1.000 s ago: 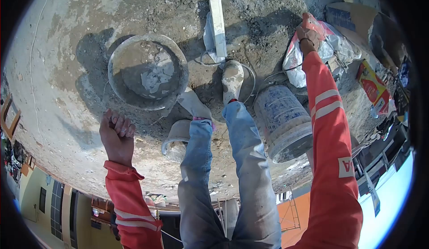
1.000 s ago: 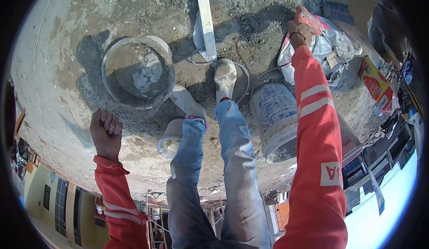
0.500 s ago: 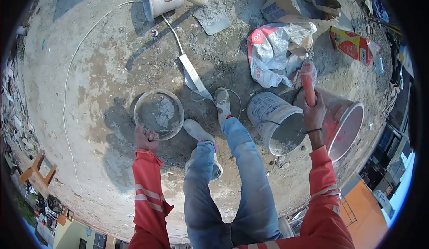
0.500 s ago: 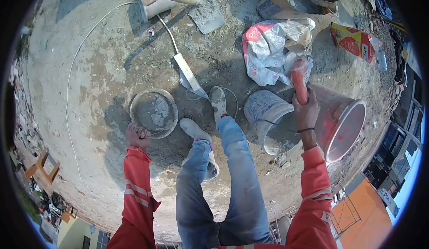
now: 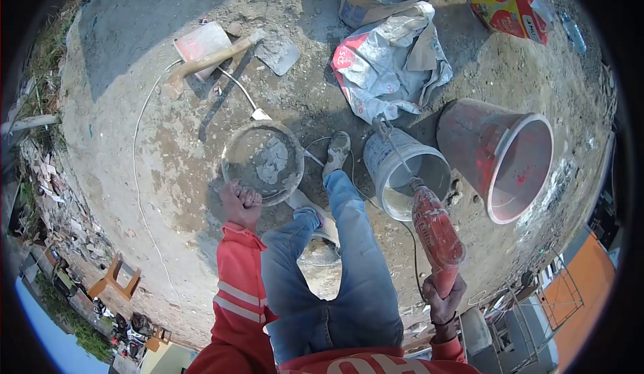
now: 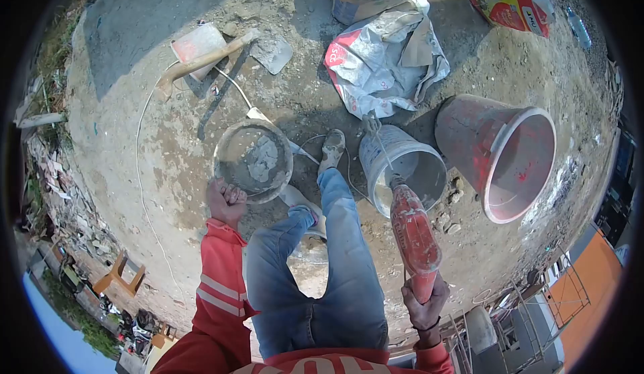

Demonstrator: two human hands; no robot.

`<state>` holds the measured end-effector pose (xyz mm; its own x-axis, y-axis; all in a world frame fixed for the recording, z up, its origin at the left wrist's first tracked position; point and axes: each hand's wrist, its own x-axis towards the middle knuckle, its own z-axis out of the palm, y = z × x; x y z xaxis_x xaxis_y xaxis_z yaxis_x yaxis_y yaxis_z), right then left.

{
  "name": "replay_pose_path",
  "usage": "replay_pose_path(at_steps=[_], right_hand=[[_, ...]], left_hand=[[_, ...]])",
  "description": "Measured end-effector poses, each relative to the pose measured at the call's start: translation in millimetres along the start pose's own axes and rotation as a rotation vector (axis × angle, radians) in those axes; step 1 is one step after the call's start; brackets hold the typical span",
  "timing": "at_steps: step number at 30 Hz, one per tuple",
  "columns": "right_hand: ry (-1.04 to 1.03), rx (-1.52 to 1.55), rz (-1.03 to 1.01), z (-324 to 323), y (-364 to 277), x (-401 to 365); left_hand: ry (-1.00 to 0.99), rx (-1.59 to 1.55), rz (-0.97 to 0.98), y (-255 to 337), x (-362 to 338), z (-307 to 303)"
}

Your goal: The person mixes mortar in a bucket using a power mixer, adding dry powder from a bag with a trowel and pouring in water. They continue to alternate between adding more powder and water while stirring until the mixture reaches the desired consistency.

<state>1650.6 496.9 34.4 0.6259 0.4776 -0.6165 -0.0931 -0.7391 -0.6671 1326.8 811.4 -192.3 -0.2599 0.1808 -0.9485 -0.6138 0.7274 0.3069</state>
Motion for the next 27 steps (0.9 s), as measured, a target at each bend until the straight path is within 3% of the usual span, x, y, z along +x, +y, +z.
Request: replay_pose_path(at_steps=[1,3,5,7,9,11,14,17,19,20,21,23,24,27], right_hand=[[-0.026,0.077,0.089,-1,-10,-6],[-0.050,0.156,0.183,-11,-18,-16],[-0.192,0.078,0.128,-25,-22,-28],[-0.187,0.091,0.143,-31,-28,-43],[-0.294,-0.025,0.019,-37,-25,-53],[-0.266,0.032,0.096,-26,-39,-53],[-0.271,-0.147,-0.209,-6,-41,-39],[-0.265,-0.051,-0.097,37,-33,-10],[-0.288,-0.044,-0.144,69,-28,27],[-0.312,-0.068,-0.141,85,-22,46],[-0.333,-0.090,-0.138,101,-16,65],[-0.271,-0.053,-0.008,144,-16,93],[-0.265,-0.054,-0.008,160,-17,101],[-0.229,-0.116,-0.054,200,-39,116]], left_hand=[[-0.137,0.032,-0.032,-5,1,11],[-0.170,0.046,-0.027,-23,11,35],[-0.195,0.051,-0.029,-45,23,53],[-0.167,0.069,-0.045,-66,38,78],[-0.236,0.100,-0.036,-86,55,106],[-0.295,0.136,-0.041,-102,68,132],[-0.380,0.226,-0.059,-118,87,161],[-0.375,0.271,-0.086,-131,114,156],[-0.394,0.317,-0.084,-132,125,156],[-0.588,0.375,-0.089,-142,184,134],[-0.589,0.380,-0.098,-135,177,137],[-0.335,1.044,-0.072,-116,149,137],[-0.305,1.138,-0.209,-99,119,139],[-0.494,1.050,-0.582,-69,40,133]])
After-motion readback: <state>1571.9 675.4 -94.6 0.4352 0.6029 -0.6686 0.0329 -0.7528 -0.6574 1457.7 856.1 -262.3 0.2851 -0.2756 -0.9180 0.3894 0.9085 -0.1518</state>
